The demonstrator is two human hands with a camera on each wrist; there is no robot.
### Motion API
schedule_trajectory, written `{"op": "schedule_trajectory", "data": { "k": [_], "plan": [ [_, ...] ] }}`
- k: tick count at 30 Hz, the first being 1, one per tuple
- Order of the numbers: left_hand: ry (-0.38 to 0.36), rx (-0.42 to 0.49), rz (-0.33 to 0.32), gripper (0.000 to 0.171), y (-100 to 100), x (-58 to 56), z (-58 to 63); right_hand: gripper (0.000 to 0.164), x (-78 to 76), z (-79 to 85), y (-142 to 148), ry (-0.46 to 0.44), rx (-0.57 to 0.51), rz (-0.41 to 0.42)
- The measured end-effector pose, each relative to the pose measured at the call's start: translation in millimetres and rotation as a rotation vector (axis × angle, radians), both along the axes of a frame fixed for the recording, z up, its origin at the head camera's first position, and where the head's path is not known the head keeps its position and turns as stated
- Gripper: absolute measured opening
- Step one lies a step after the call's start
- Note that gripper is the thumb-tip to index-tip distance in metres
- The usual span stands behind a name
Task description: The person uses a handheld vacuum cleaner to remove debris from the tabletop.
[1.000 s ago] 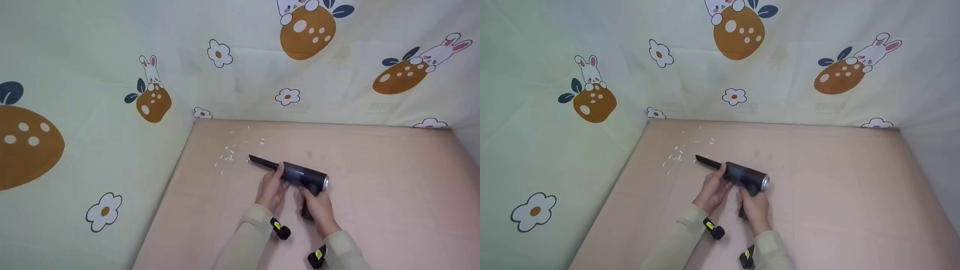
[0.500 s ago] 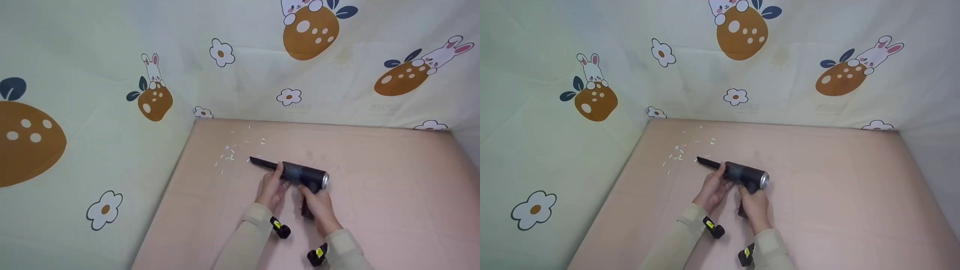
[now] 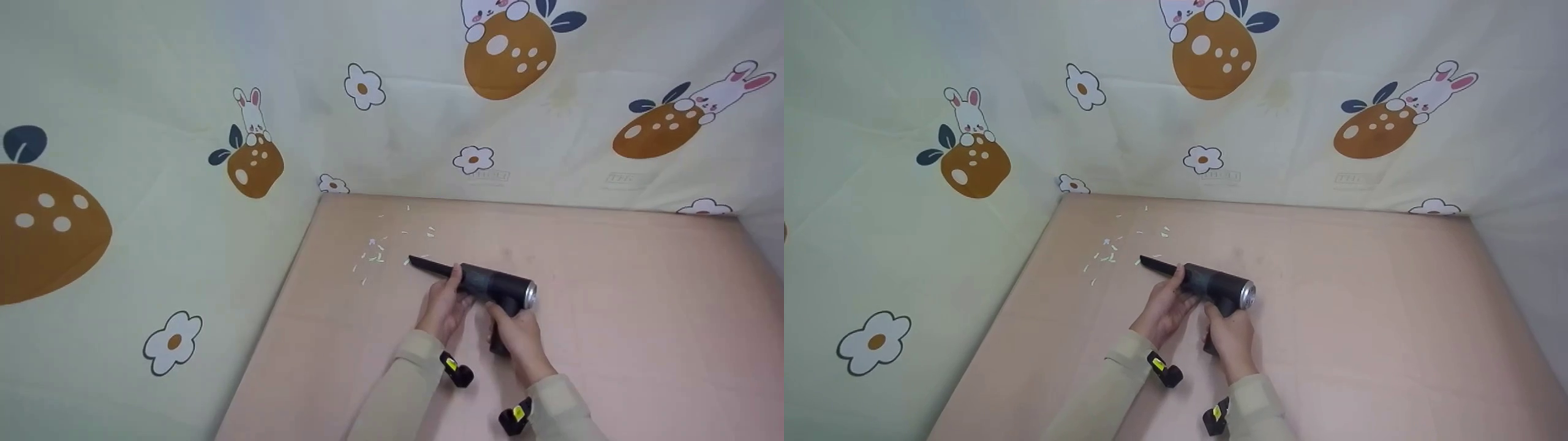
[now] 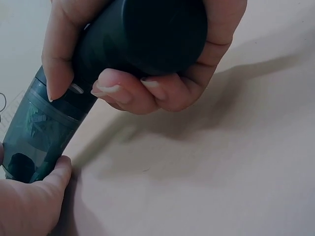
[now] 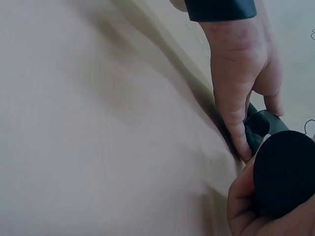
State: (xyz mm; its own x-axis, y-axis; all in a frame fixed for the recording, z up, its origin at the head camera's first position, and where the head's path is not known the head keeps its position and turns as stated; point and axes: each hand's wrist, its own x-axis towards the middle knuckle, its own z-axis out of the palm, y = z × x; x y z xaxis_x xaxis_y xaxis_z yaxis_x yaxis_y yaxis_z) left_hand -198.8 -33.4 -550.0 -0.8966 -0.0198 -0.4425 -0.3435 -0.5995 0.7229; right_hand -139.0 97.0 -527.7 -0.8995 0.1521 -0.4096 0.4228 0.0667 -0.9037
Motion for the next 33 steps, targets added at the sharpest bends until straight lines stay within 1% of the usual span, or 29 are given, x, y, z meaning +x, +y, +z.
{"op": "schedule_trajectory", "data": {
  "k": [5,11,17,23,25,29,33],
  "plan": [
    [-0.005,0.027,-0.005,0.052,3.3,-1.5,-1.6,0.033,0.1,0.1,4.2,-0.010,0.038,0.003],
    [-0.011,0.054,-0.008,0.052,7.9,-2.7,-2.8,0.035,1.2,-0.6,8.5,-0.014,0.028,-0.006],
    [0.001,0.036,-0.023,0.051,14.0,-1.7,-2.5,0.036,3.8,-2.8,14.2,0.002,0.033,-0.004],
    [0.028,0.030,-0.040,0.054,22.0,-1.8,-1.7,0.031,6.3,-3.9,19.8,-0.011,0.034,-0.028],
    [0.024,0.038,-0.045,0.056,23.9,-2.4,-1.4,0.031,7.7,-3.8,21.0,-0.010,0.030,-0.037],
    [0.035,0.040,-0.051,0.059,26.7,-3.2,-1.2,0.034,9.6,-3.4,22.4,-0.002,0.021,-0.046],
    [0.035,0.041,-0.047,0.056,29.8,-3.9,-1.9,0.034,9.6,-3.3,24.3,-0.003,0.025,-0.052]
  ]
}}
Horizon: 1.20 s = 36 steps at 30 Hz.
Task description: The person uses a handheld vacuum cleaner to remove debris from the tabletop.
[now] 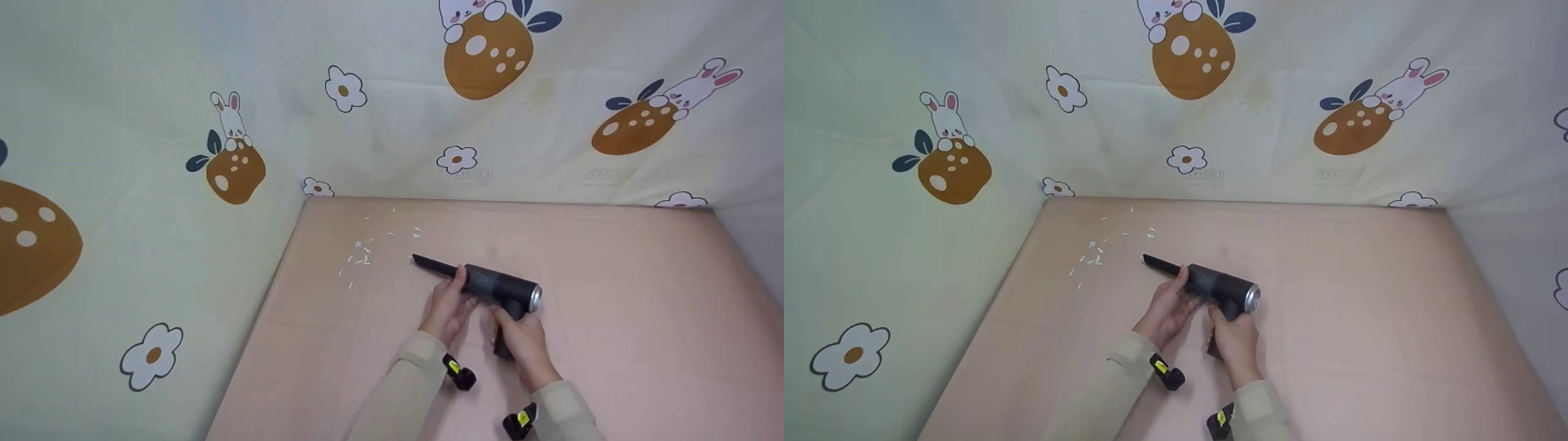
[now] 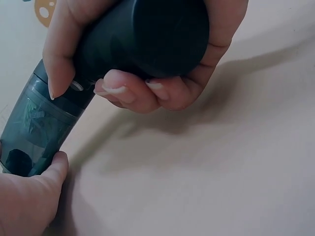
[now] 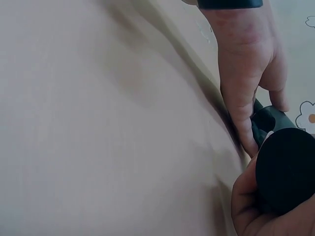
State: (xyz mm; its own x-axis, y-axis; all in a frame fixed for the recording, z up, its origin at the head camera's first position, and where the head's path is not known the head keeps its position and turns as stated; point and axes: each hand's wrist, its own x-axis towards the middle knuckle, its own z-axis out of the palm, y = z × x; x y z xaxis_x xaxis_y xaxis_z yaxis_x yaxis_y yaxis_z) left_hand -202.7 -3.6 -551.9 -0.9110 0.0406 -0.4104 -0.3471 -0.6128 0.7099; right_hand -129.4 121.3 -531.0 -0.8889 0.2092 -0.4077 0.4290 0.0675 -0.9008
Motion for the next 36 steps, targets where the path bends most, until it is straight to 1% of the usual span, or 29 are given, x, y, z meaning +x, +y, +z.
{"op": "schedule_trajectory", "data": {
  "k": [3,7,10,15,18,20,26,30,36],
  "plan": [
    [-0.004,-0.007,0.000,0.054,4.8,-0.4,0.0,0.034,-0.3,0.2,4.1,-0.008,0.005,-0.006],
    [-0.016,-0.002,-0.008,0.056,5.6,-1.8,0.8,0.033,-1.3,-0.1,4.8,-0.006,0.005,-0.021],
    [-0.019,0.010,-0.017,0.057,3.1,-4.4,0.7,0.032,-3.5,0.1,1.1,0.007,-0.005,-0.032],
    [-0.013,0.007,0.012,0.056,-4.9,-6.6,-0.3,0.030,-8.4,-0.1,-8.6,0.024,-0.028,-0.011],
    [-0.023,0.005,0.003,0.057,-6.6,-6.8,-0.6,0.030,-8.7,0.0,-9.2,0.022,-0.024,-0.018],
    [-0.022,0.002,-0.009,0.059,-5.9,-7.6,-1.3,0.029,-8.9,-0.1,-8.2,0.022,-0.021,-0.026],
    [-0.044,-0.018,0.005,0.056,-2.2,-9.2,-1.6,0.032,-9.5,-1.2,-5.1,0.022,-0.010,-0.012],
    [-0.038,-0.023,0.002,0.056,-0.1,-10.5,-1.5,0.031,-10.5,-3.5,-3.7,0.027,0.001,-0.021],
    [-0.032,-0.030,-0.010,0.055,2.4,-14.7,0.0,0.032,-12.3,-4.5,-3.8,0.024,-0.026,-0.036]
  ]
}}
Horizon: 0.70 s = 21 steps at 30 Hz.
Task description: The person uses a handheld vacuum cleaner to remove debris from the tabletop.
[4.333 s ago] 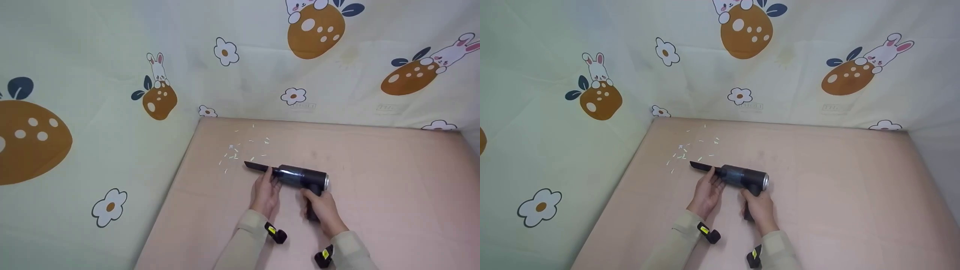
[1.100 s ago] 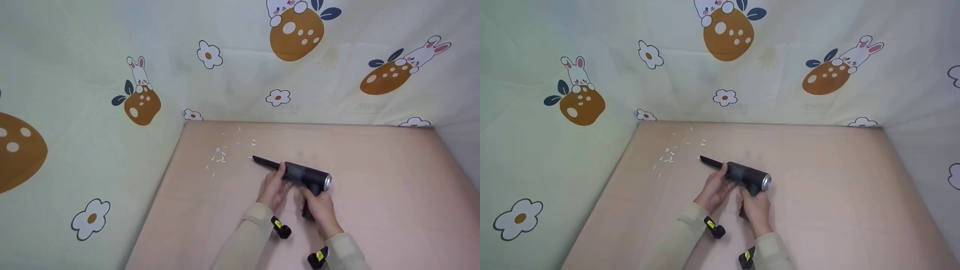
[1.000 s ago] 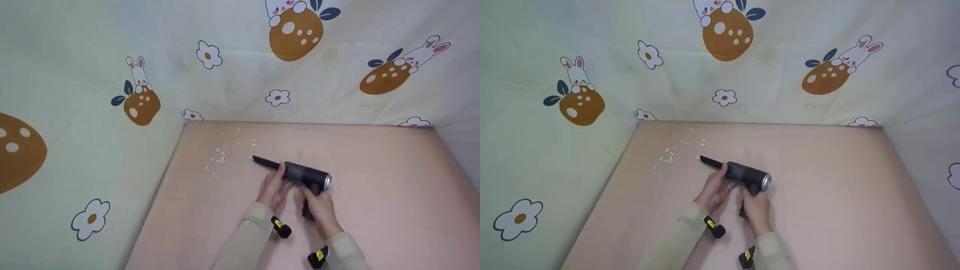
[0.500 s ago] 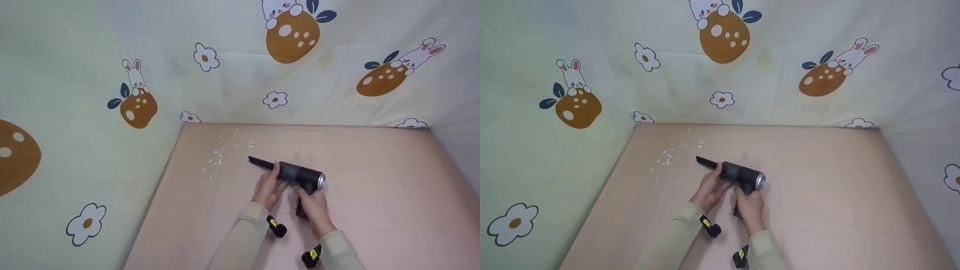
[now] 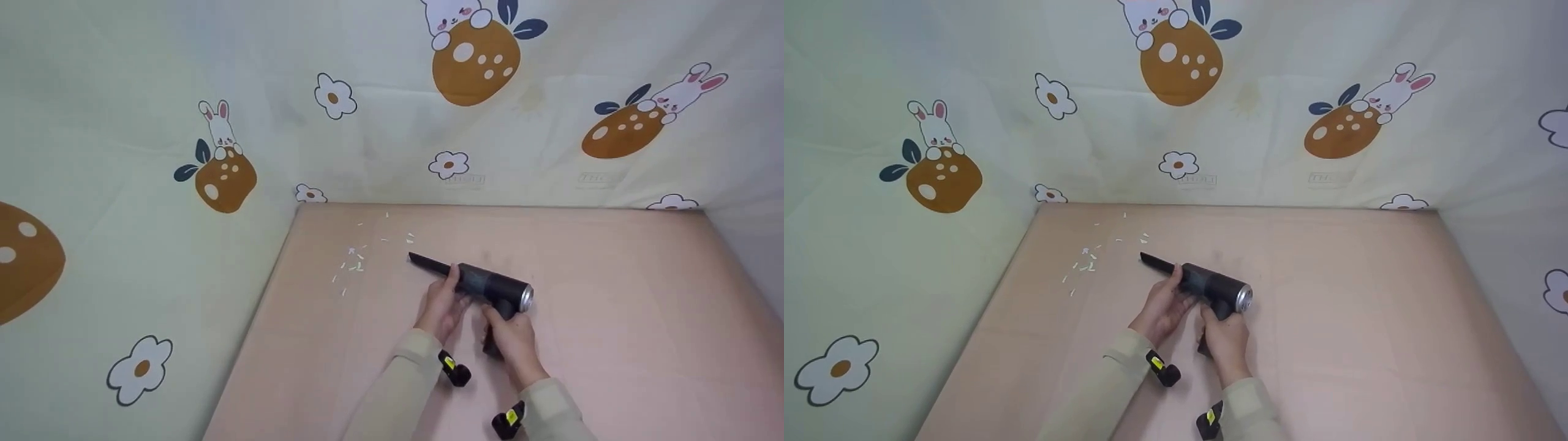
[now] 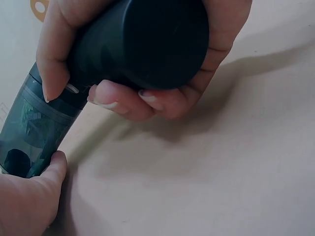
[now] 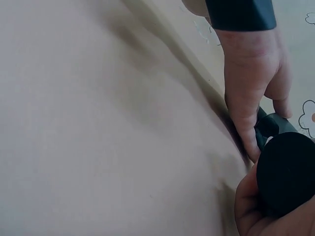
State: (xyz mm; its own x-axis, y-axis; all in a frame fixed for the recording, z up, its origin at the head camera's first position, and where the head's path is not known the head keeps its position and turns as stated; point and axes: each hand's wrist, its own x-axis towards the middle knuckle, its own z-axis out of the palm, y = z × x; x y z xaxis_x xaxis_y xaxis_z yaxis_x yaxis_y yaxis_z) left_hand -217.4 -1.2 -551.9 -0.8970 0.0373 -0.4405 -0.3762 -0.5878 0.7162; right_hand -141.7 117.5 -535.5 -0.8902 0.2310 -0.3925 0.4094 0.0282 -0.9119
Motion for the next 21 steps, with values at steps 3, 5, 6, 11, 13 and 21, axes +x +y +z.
{"op": "schedule_trajectory", "data": {
  "k": [3,5,6,11,13,21],
  "plan": [
    [0.004,-0.003,-0.008,0.056,0.7,-2.1,-0.3,0.031,0.2,-0.1,-3.0,0.005,-0.011,-0.023],
    [0.008,0.000,-0.009,0.055,0.8,-3.6,-0.4,0.030,0.1,0.0,-5.8,0.014,-0.015,-0.040],
    [0.008,0.001,-0.009,0.054,0.5,-4.1,-0.4,0.030,-0.1,-0.1,-7.5,0.020,-0.021,-0.047],
    [-0.005,0.000,-0.002,0.055,0.6,-7.4,1.3,0.029,-1.7,1.3,-13.6,0.032,-0.055,-0.056],
    [-0.004,-0.001,-0.008,0.057,0.1,-8.6,1.5,0.031,-2.0,1.6,-14.9,0.024,-0.070,-0.056],
    [0.019,-0.020,-0.050,0.060,-3.0,-11.8,1.1,0.039,-6.8,0.9,-17.2,-0.001,-0.114,-0.083]
  ]
}}
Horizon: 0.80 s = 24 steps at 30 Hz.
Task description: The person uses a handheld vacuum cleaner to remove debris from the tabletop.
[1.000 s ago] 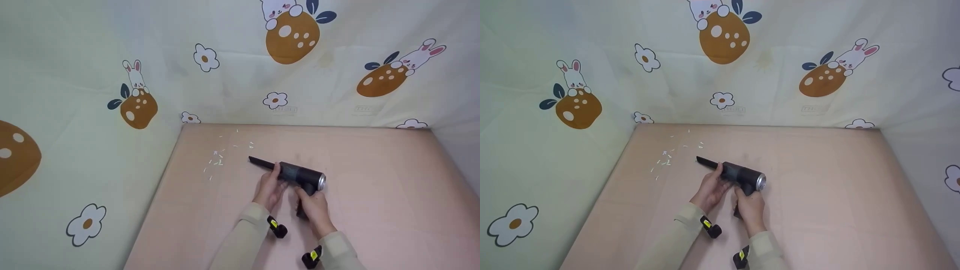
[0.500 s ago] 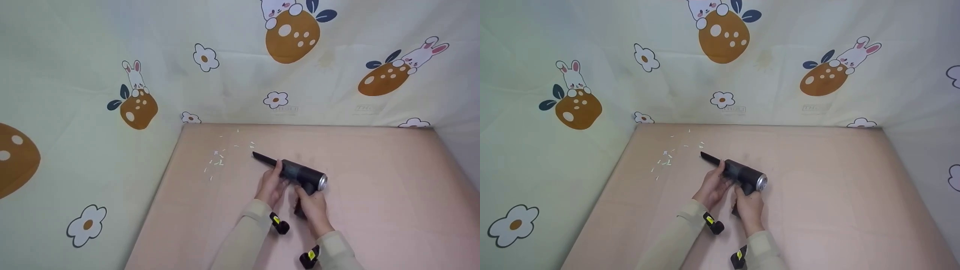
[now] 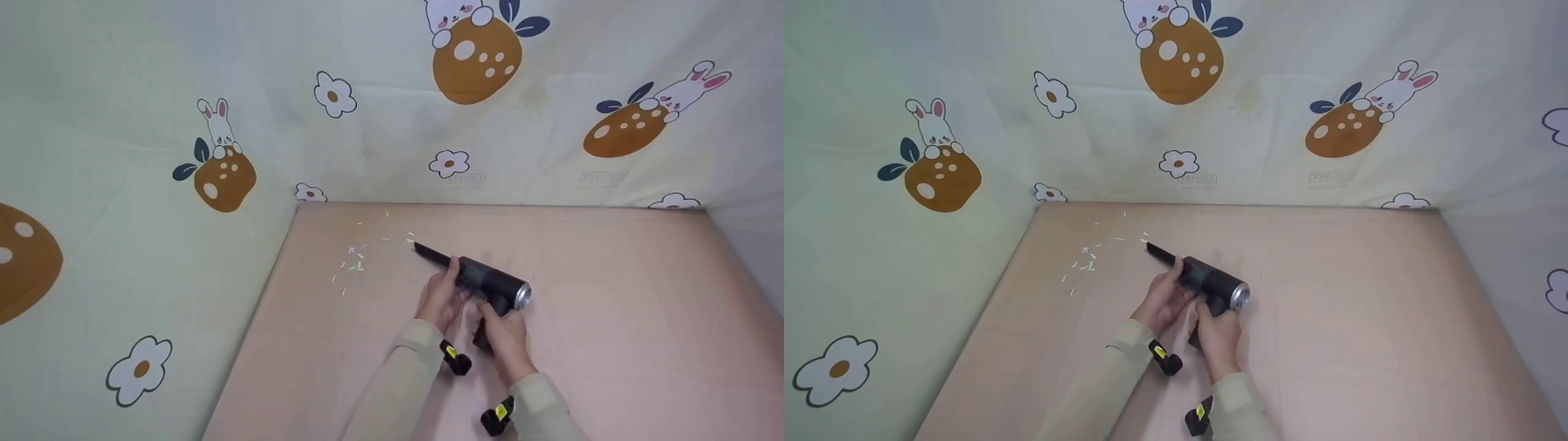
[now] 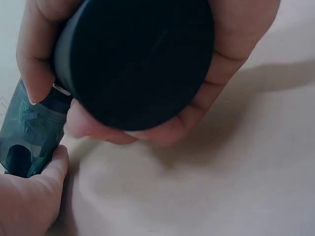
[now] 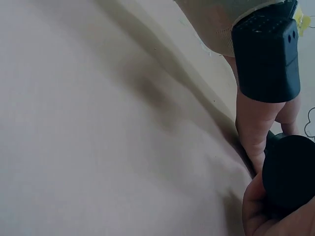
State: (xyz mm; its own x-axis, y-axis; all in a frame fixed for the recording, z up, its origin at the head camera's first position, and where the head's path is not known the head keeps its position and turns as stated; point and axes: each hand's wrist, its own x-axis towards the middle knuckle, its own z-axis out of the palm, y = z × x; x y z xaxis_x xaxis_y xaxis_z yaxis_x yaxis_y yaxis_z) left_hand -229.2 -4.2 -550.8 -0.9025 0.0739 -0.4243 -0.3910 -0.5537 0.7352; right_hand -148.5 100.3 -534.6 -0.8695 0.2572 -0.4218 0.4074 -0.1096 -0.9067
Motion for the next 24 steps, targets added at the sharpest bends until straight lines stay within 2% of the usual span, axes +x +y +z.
{"op": "schedule_trajectory", "data": {
  "k": [7,14,17,24],
  "plan": [
    [0.000,-0.065,-0.031,0.059,-2.5,-4.5,2.7,0.033,-8.6,-0.9,4.7,-0.051,-0.039,-0.046],
    [0.002,-0.112,-0.024,0.059,-1.2,-9.9,3.6,0.036,-20.3,-0.5,11.3,-0.062,-0.133,-0.075],
    [0.012,-0.091,-0.021,0.056,0.3,-11.6,2.5,0.036,-21.3,-0.7,10.1,-0.050,-0.102,-0.088],
    [0.015,0.009,0.000,0.055,3.3,-15.0,0.1,0.033,-18.8,0.6,2.2,-0.015,0.050,-0.087]
  ]
}}
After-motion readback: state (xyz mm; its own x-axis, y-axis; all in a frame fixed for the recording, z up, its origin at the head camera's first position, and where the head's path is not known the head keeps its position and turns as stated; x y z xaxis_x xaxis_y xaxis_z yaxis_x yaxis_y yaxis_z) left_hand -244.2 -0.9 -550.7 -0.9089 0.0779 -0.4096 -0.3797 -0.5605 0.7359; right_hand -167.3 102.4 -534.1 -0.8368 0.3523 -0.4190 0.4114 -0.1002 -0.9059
